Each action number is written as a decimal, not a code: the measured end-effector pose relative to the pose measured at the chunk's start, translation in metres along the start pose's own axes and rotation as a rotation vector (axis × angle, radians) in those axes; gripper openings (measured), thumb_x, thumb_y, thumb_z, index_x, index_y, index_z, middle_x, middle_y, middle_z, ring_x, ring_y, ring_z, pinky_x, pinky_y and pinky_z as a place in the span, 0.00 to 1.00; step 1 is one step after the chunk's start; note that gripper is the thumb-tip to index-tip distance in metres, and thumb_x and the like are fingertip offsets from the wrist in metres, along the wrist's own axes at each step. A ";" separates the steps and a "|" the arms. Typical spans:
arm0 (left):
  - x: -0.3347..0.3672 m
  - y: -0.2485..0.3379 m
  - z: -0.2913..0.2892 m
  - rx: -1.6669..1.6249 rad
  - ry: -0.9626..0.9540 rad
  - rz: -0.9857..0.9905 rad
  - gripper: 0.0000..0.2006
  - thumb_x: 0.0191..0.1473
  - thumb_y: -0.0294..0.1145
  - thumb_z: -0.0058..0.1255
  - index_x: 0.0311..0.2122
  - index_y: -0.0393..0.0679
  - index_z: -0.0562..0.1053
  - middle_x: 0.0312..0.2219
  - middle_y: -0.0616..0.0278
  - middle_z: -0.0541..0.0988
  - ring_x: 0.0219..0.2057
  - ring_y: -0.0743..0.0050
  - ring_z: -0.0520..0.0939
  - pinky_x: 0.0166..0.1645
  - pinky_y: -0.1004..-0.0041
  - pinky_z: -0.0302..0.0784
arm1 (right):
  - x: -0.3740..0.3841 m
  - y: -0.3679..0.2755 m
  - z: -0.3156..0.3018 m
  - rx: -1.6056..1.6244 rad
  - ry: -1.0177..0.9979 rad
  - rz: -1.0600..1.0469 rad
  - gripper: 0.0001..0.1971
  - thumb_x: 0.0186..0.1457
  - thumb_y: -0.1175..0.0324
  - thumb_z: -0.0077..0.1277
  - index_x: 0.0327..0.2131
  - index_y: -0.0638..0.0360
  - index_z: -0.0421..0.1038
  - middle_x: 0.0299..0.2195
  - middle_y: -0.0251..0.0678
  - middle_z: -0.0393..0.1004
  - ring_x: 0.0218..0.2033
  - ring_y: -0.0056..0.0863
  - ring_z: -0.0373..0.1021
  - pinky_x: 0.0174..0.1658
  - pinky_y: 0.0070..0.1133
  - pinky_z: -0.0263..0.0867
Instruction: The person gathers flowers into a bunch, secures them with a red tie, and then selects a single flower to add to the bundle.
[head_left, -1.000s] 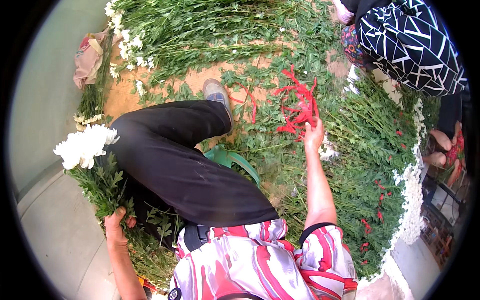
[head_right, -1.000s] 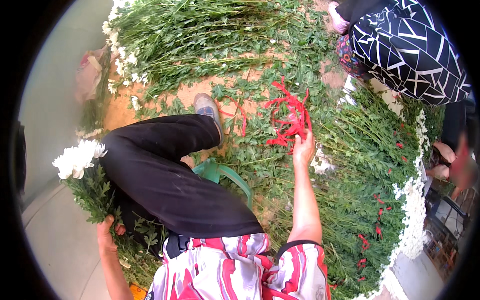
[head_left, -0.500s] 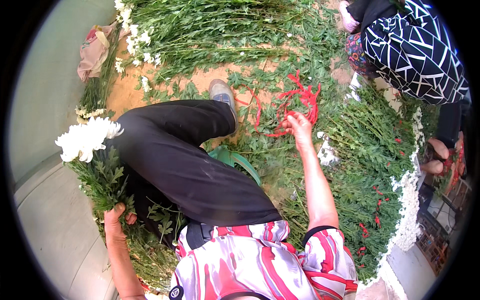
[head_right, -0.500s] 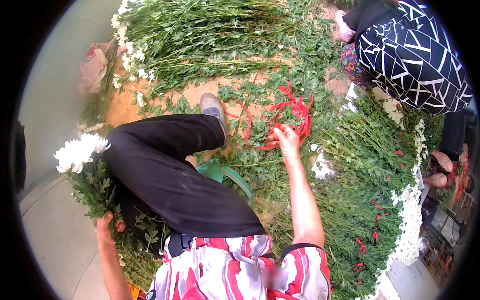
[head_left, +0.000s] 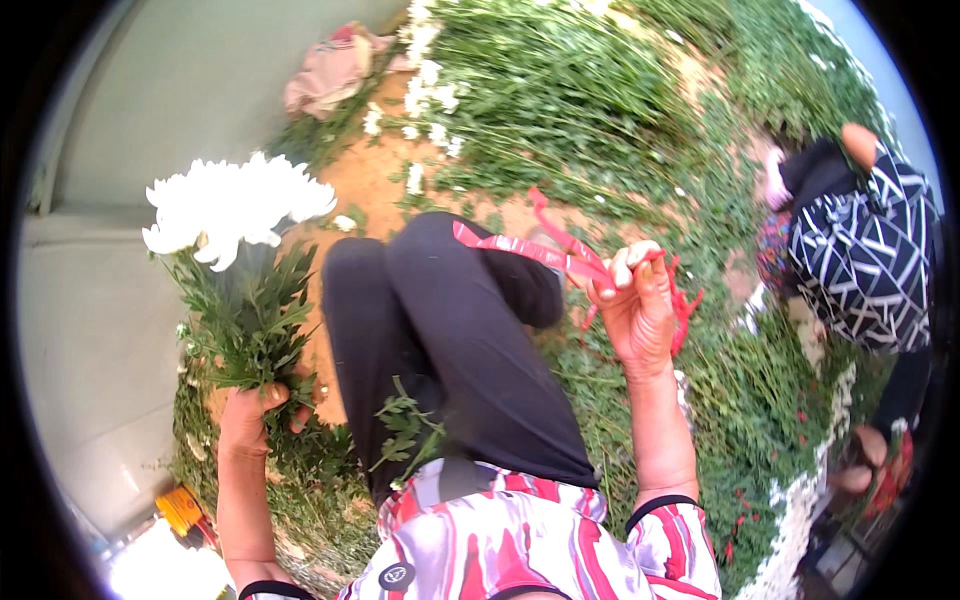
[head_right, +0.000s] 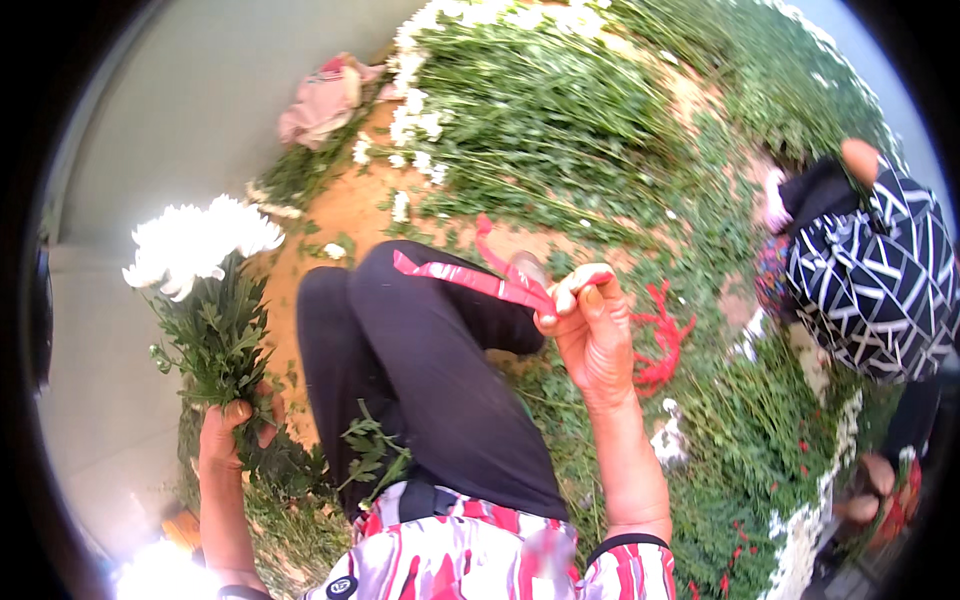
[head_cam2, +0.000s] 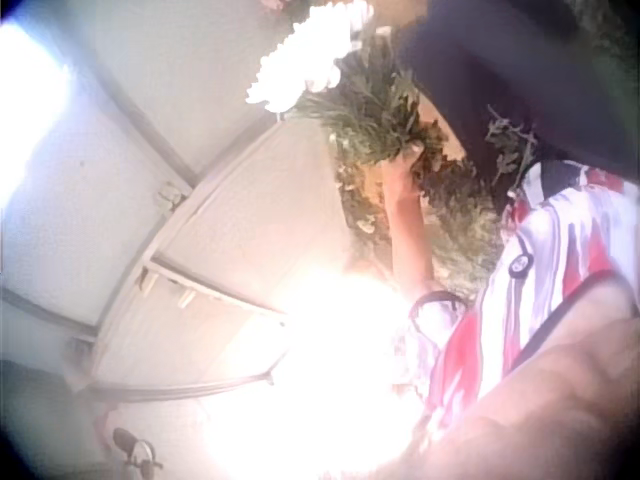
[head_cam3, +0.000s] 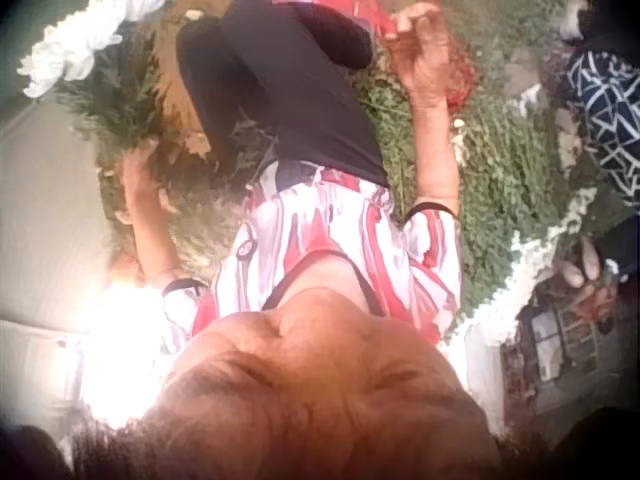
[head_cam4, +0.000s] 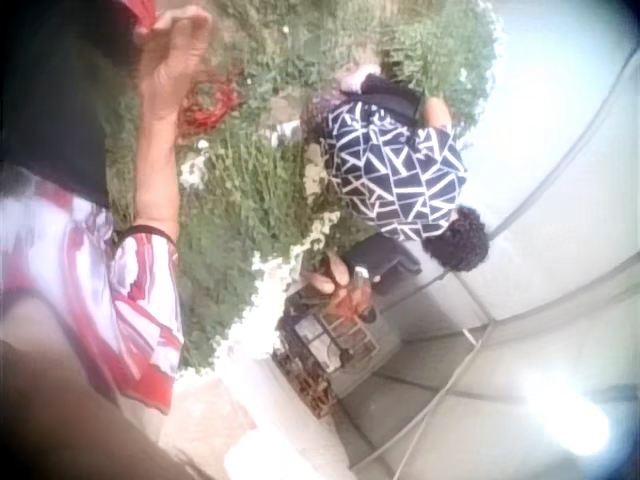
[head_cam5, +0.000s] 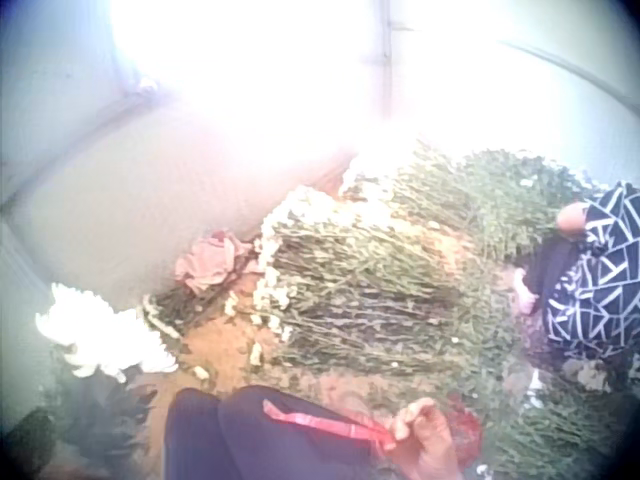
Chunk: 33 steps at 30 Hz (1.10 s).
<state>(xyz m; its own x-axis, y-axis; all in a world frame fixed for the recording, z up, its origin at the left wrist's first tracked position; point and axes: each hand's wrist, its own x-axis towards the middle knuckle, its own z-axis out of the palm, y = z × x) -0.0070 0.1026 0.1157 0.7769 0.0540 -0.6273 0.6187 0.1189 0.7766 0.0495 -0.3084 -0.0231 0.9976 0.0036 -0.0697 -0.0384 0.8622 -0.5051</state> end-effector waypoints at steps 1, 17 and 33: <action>-0.003 0.009 0.000 0.023 0.000 0.044 0.29 0.37 0.43 0.71 0.39 0.32 0.74 0.28 0.47 0.79 0.16 0.69 0.75 0.14 0.75 0.65 | 0.005 0.008 0.012 -0.021 -0.057 0.020 0.07 0.62 0.64 0.53 0.39 0.54 0.69 0.28 0.31 0.71 0.31 0.28 0.70 0.34 0.26 0.70; 0.073 0.063 0.096 0.424 -0.517 0.140 0.21 0.47 0.26 0.60 0.48 0.34 0.75 0.37 0.56 0.82 0.33 0.70 0.84 0.32 0.76 0.76 | -0.032 0.066 0.079 0.022 0.001 0.133 0.05 0.66 0.68 0.47 0.42 0.55 0.69 0.35 0.37 0.74 0.34 0.31 0.74 0.38 0.29 0.72; 0.088 0.021 0.182 0.512 -0.579 -0.139 0.16 0.42 0.17 0.61 0.40 0.34 0.76 0.30 0.59 0.81 0.26 0.72 0.81 0.29 0.71 0.82 | -0.072 0.052 0.029 -0.067 0.146 0.252 0.26 0.55 0.70 0.59 0.56 0.62 0.62 0.45 0.40 0.72 0.30 0.23 0.72 0.30 0.18 0.68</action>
<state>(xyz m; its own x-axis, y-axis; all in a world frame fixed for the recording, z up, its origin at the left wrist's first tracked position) 0.0957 -0.0704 0.0873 0.5380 -0.4702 -0.6996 0.5819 -0.3932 0.7118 -0.0225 -0.2492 -0.0192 0.9375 0.1360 -0.3204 -0.2920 0.8081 -0.5115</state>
